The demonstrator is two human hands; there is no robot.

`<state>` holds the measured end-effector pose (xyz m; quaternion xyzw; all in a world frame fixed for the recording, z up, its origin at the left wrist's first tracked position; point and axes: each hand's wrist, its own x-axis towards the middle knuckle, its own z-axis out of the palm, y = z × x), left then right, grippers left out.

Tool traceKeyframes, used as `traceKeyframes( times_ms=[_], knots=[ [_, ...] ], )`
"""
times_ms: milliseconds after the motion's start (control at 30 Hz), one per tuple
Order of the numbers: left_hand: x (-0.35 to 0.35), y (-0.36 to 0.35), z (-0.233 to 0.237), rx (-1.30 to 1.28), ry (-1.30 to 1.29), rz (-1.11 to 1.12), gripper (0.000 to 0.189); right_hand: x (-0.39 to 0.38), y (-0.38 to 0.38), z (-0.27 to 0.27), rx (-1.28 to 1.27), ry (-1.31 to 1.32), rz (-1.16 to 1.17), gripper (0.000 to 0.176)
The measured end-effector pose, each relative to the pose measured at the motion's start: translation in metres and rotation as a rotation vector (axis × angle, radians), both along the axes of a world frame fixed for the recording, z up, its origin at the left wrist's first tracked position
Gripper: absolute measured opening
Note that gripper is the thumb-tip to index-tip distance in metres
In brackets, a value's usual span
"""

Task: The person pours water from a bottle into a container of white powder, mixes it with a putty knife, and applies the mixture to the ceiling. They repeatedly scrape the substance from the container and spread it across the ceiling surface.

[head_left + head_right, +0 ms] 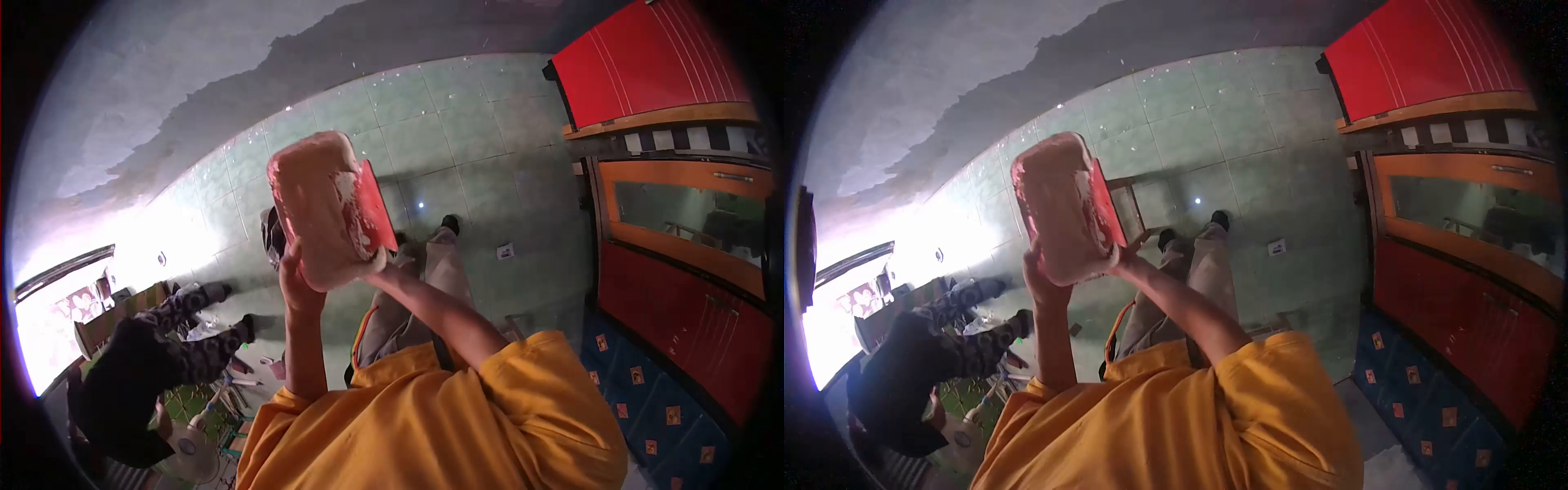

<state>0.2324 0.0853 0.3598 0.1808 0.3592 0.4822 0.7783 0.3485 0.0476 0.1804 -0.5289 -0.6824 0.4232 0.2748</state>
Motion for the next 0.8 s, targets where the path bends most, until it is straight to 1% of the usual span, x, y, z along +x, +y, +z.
traceKeyframes(
  times_ms=[67,200,233,333,367,467,567,667,800],
  knots=[
    [0.009,0.001,0.003,0.038,0.031,-0.088,0.073,-0.005,-0.006,-0.011,0.062,-0.005,-0.078,0.068],
    [0.029,0.006,0.008,0.048,0.089,-0.164,0.080,-0.009,-0.013,-0.021,0.140,-0.014,-0.165,0.067],
    [0.035,0.009,0.014,0.087,0.095,-0.177,0.084,-0.010,-0.014,-0.022,0.153,-0.014,-0.179,0.067],
    [0.037,0.005,0.000,0.064,0.160,-0.148,0.076,-0.016,-0.012,-0.025,0.187,-0.005,-0.205,0.066],
    [0.035,0.004,-0.001,0.048,0.141,-0.178,0.073,-0.018,-0.013,-0.025,0.195,-0.002,-0.214,0.065],
    [0.037,0.001,-0.004,0.050,0.154,-0.164,0.071,-0.018,-0.012,-0.025,0.209,0.003,-0.244,0.064],
    [0.037,0.004,0.004,-0.009,0.132,-0.232,0.086,-0.013,-0.012,-0.022,0.226,0.006,-0.272,0.063],
    [0.034,0.001,-0.016,-0.011,0.112,-0.190,0.064,-0.007,-0.012,-0.018,0.246,0.009,-0.294,0.063],
    [0.044,0.005,-0.009,0.001,0.021,-0.154,0.062,-0.003,-0.006,-0.010,0.294,0.043,-0.328,0.062]
  ],
)
